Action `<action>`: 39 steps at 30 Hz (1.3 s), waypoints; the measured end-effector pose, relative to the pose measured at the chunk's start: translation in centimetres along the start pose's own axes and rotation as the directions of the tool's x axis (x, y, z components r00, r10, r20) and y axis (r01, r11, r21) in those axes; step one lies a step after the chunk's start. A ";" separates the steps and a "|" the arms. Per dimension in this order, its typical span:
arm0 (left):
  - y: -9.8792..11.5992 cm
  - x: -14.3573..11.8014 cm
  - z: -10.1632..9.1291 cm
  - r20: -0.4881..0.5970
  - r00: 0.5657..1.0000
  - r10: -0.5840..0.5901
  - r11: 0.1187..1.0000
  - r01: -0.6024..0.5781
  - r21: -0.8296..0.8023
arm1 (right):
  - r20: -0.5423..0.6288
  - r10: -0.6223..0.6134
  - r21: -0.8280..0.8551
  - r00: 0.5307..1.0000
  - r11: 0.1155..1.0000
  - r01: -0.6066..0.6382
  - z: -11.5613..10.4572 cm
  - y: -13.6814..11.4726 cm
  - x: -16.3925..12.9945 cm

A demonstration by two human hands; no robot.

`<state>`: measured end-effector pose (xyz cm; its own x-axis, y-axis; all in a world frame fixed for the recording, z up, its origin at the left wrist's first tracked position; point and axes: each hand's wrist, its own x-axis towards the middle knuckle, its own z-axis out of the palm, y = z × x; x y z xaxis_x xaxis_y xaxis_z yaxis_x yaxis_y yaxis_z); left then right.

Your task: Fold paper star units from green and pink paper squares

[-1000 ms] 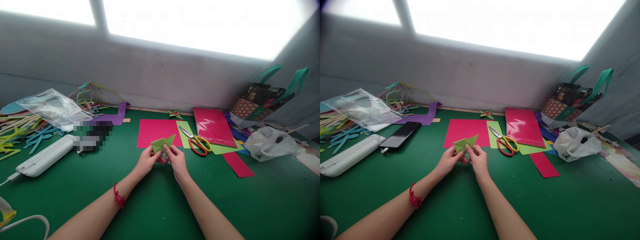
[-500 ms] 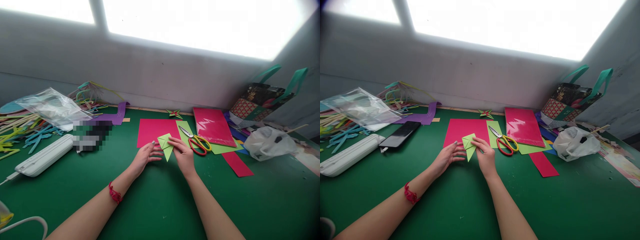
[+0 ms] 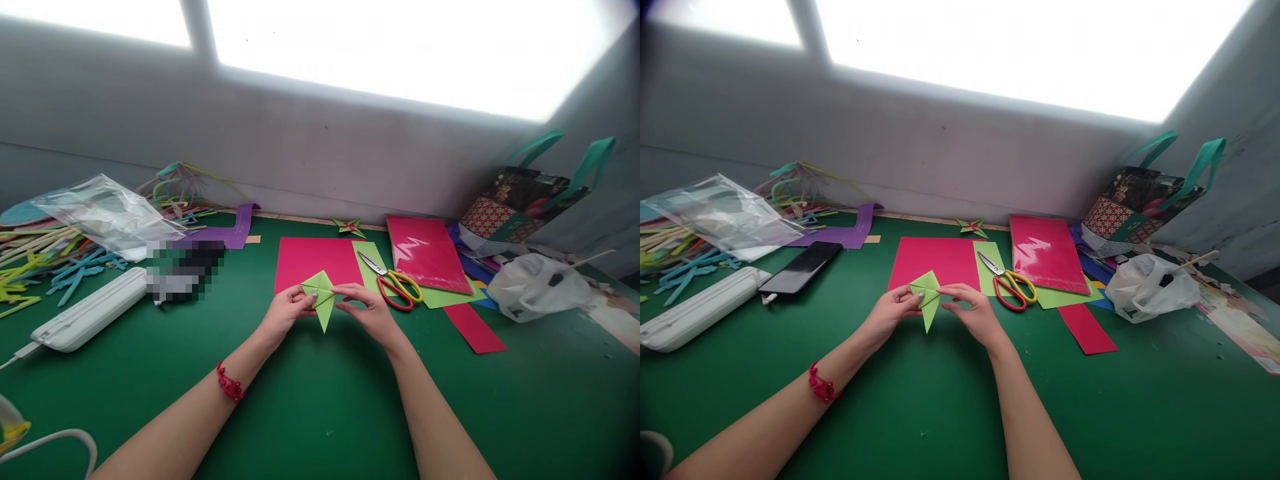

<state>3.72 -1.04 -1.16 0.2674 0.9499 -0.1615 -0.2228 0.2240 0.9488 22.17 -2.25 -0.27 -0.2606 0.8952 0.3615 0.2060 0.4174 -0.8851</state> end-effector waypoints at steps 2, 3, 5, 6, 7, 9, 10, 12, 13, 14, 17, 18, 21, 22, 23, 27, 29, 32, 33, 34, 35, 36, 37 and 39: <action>0.0 -0.1 0.1 0.022 1.000 -0.019 1.000 0.019 0.003 | 0.017 -0.013 -0.027 1.000 1.000 0.013 -0.1 -0.1 -0.1; -0.1 -0.1 0.2 0.036 0.999 -0.030 1.000 0.029 0.003 | 0.023 -0.013 -0.035 1.000 0.999 0.014 -0.1 -0.1 -0.1; -0.2 -0.2 0.2 0.054 0.998 -0.044 0.999 0.044 0.007 | 0.030 -0.004 -0.042 1.000 0.999 0.006 -0.1 0.0 -0.1; -0.3 -0.2 0.2 0.061 0.997 -0.047 0.999 0.047 0.012 | 0.026 0.000 -0.042 1.000 0.999 0.001 -0.1 0.0 -0.1; -0.3 -0.2 0.2 0.068 0.997 -0.048 0.999 0.047 0.017 | 0.019 0.004 -0.041 1.000 0.999 -0.003 -0.1 0.1 -0.1; -0.4 -0.3 0.2 0.091 0.995 -0.048 0.998 0.045 0.032 | 0.001 0.008 -0.041 1.000 0.999 -0.008 -0.1 0.2 -0.1; -0.4 -0.3 0.2 0.104 0.993 -0.047 0.998 0.043 0.036 | -0.010 0.005 -0.045 1.000 0.999 -0.006 -0.1 0.3 -0.1; -0.5 -0.3 0.1 0.128 0.991 -0.046 0.998 0.042 0.038 | -0.033 -0.008 -0.053 0.999 0.999 0.006 0.0 0.4 -0.1; -0.6 -0.3 0.1 0.135 0.990 -0.046 0.998 0.042 0.038 | -0.050 -0.016 -0.056 0.999 0.998 0.013 0.1 0.4 0.0; -0.6 -0.3 0.2 0.140 0.989 -0.045 0.998 0.040 0.038 | -0.070 -0.023 -0.055 0.997 0.998 0.019 0.2 0.4 0.0; -0.8 -0.2 0.2 0.136 0.990 -0.023 0.999 0.018 0.039 | -0.136 -0.018 -0.028 0.990 1.000 0.014 0.8 0.4 0.1; -0.8 -0.2 0.2 0.127 0.992 -0.008 0.999 0.003 0.040 | -0.152 -0.006 -0.011 0.988 1.000 0.004 1.1 0.4 0.1; -0.9 -0.1 0.2 0.108 0.994 0.028 0.999 -0.032 0.036 | -0.189 0.052 0.043 0.981 0.998 -0.045 1.9 0.4 0.2; -0.9 -0.1 0.2 0.105 0.994 0.033 0.999 -0.037 0.034 | -0.198 0.076 0.058 0.977 0.996 -0.065 2.1 0.4 0.2; -0.8 -0.1 0.2 0.106 0.994 0.036 0.999 -0.040 0.029 | -0.207 0.097 0.072 0.974 0.994 -0.084 2.3 0.5 0.2; -0.6 -0.2 0.3 0.115 0.993 0.040 0.998 -0.033 -0.059 | -0.256 0.157 0.147 0.954 0.982 -0.123 2.6 0.7 0.3; -0.5 -0.3 0.4 0.127 0.991 0.040 0.992 -0.024 -0.123 | -0.300 0.173 0.177 0.938 0.976 -0.124 2.5 0.7 0.4; -0.5 -0.3 0.6 0.142 0.987 0.075 0.991 -0.057 -0.125 | -0.331 0.183 0.198 0.926 0.973 -0.122 2.6 0.6 0.4; -0.5 -0.3 0.7 0.136 0.986 0.100 0.991 -0.087 -0.102 | -0.327 0.186 0.202 0.927 0.972 -0.124 2.8 0.5 0.4; -0.6 -0.3 0.8 0.122 0.984 0.130 0.990 -0.121 -0.076 | -0.316 0.189 0.206 0.930 0.970 -0.127 3.0 0.4 0.4; -0.7 -0.3 0.9 0.103 0.982 0.158 0.987 -0.153 -0.054 | -0.302 0.193 0.210 0.934 0.969 -0.132 3.2 0.2 0.4; -0.8 -0.3 0.9 0.085 0.980 0.180 0.983 -0.177 -0.037 | -0.287 0.196 0.214 0.938 0.967 -0.137 3.5 0.1 0.3; -0.9 -0.4 1.0 0.066 0.978 0.196 0.981 -0.195 -0.025 | -0.273 0.200 0.219 0.941 0.965 -0.141 3.8 0.0 0.3; -1.0 -0.4 1.0 0.042 0.977 0.209 0.978 -0.209 -0.003 | -0.265 0.205 0.220 0.942 0.964 -0.148 4.3 -0.1 0.2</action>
<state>4.72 -1.85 -1.75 0.2539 0.9659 0.0513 -0.2762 0.0216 0.9608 18.07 -2.78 -1.39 0.0462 0.9705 0.2365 0.0293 0.2353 -0.9715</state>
